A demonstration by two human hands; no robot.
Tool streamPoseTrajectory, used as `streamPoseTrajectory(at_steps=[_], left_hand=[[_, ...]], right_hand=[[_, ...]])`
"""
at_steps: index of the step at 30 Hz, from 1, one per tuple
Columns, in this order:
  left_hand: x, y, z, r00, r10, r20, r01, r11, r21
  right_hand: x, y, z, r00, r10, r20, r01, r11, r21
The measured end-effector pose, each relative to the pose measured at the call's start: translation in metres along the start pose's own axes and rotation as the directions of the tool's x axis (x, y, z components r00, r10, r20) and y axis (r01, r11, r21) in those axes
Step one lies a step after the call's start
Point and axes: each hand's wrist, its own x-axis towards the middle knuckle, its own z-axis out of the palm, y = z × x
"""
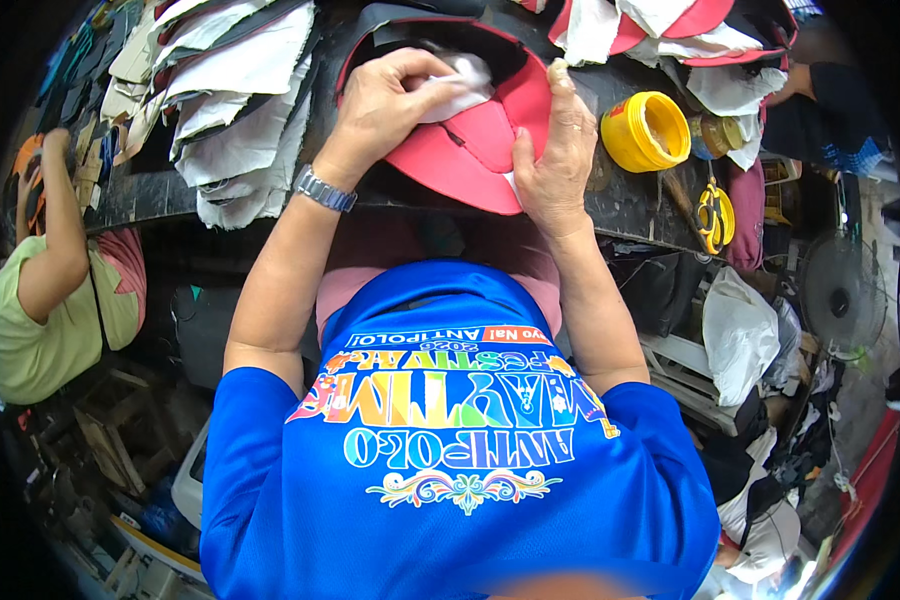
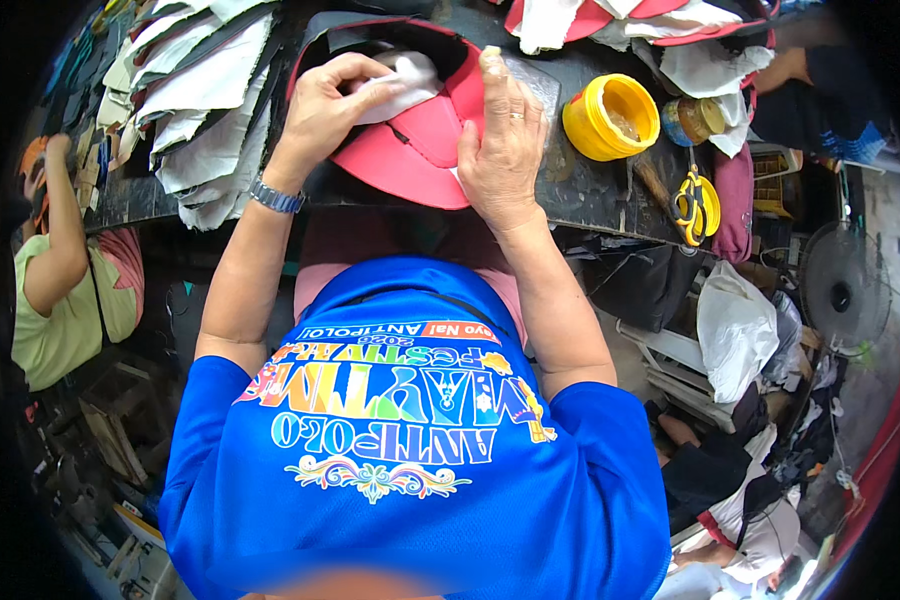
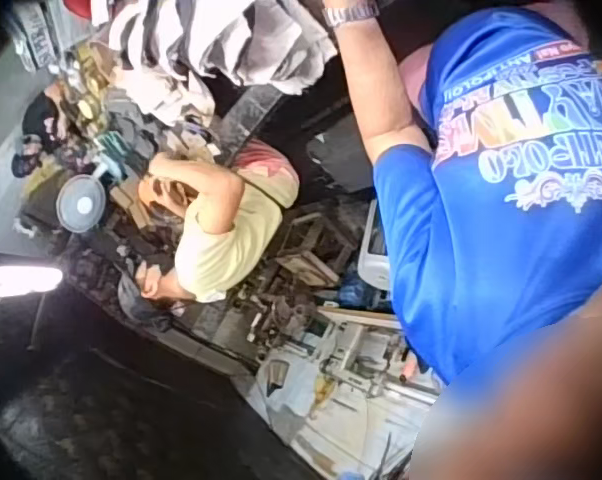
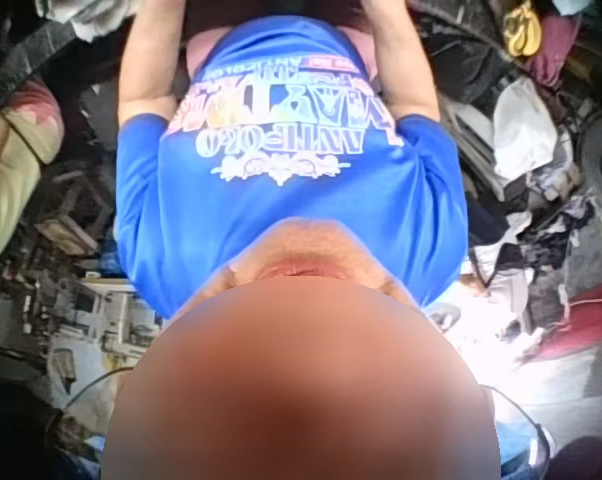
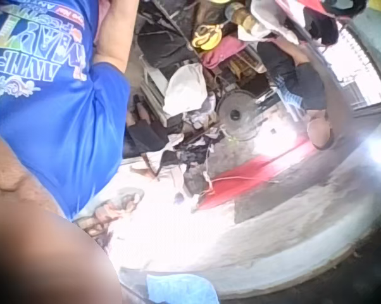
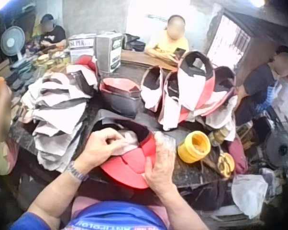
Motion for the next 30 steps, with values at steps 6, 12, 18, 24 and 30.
streamPoseTrajectory(at_steps=[6, 12, 18, 24, 30], left_hand=[[-0.032, 0.014, 0.010, 0.696, 0.560, 0.450, -0.610, 0.791, -0.041], [-0.041, 0.017, 0.020, 0.924, 0.364, 0.114, -0.288, 0.863, -0.414], [-0.044, 0.017, 0.026, 0.994, 0.106, -0.013, -0.102, 0.980, 0.169], [-0.030, 0.012, 0.029, 0.990, 0.098, 0.105, -0.108, 0.990, 0.089], [-0.033, 0.003, 0.013, 0.811, 0.411, 0.416, -0.411, 0.907, -0.094]], right_hand=[[-0.005, 0.002, -0.002, 0.999, 0.047, -0.005, -0.046, 0.991, 0.123], [-0.013, 0.002, -0.004, 0.989, -0.071, -0.131, 0.082, 0.993, 0.083], [-0.010, -0.002, -0.005, 0.965, -0.197, -0.175, 0.197, 0.980, -0.017], [-0.003, 0.003, -0.003, 0.997, -0.068, 0.032, 0.063, 0.990, 0.124], [-0.004, 0.012, -0.001, 0.987, 0.127, 0.098, -0.146, 0.966, 0.215]])
